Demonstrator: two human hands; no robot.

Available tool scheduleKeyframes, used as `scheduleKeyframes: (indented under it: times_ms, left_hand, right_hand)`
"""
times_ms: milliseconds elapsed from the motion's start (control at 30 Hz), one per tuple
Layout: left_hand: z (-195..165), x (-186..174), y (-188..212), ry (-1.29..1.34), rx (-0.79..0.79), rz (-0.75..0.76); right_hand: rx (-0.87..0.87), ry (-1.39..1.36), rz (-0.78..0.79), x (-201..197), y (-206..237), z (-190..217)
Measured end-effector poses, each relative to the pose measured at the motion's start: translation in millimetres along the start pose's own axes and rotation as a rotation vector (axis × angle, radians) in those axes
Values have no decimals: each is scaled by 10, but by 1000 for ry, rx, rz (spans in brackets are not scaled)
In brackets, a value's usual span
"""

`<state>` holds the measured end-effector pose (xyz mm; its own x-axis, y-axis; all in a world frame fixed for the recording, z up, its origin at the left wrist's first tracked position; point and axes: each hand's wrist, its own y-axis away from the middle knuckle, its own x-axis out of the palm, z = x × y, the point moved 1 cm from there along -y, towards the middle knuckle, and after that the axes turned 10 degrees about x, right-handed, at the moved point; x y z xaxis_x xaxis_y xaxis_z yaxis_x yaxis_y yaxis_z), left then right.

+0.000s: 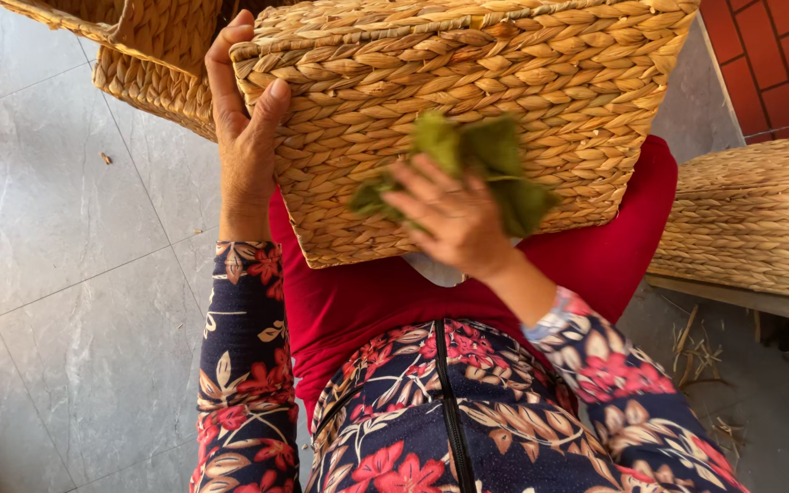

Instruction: The person sits on the floor with a woven basket on their lap and wipes its interior and outer surfaces with a green cloth, rotating the basket to reach different sides. They briefly use scissors to trim stray fibers from the weave and continue wiping other baskets.

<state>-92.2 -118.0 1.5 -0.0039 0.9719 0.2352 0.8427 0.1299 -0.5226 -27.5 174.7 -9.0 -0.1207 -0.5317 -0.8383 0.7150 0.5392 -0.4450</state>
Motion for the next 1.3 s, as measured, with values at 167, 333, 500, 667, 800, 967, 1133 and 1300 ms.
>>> scheduleKeyframes:
  times_ms: [167, 333, 500, 667, 800, 967, 1133, 1300]
  left_hand:
    - [120, 2, -72, 20, 11, 3]
    - [194, 8, -72, 18, 14, 12]
    - [209, -11, -73, -16, 25, 17]
    - [161, -28, -58, -4, 10, 11]
    - [109, -32, -39, 26, -5, 1]
    - [103, -18, -25, -16, 9, 11]
    - [173, 36, -113, -67, 8, 28]
    - [155, 22, -173, -72, -17, 50]
  right_hand:
    - [354, 132, -174, -612, 325, -732]
    - [462, 109, -242, -618, 460, -753]
    - [296, 13, -146, -79, 248, -156]
    - [-8, -222, 163, 403, -234, 672]
    - [-151, -249, 104, 479, -373, 806]
    - [-97, -69, 119, 224, -13, 266]
    - [184, 123, 16, -450, 387, -505]
    - [488, 63, -178, -679, 483, -756]
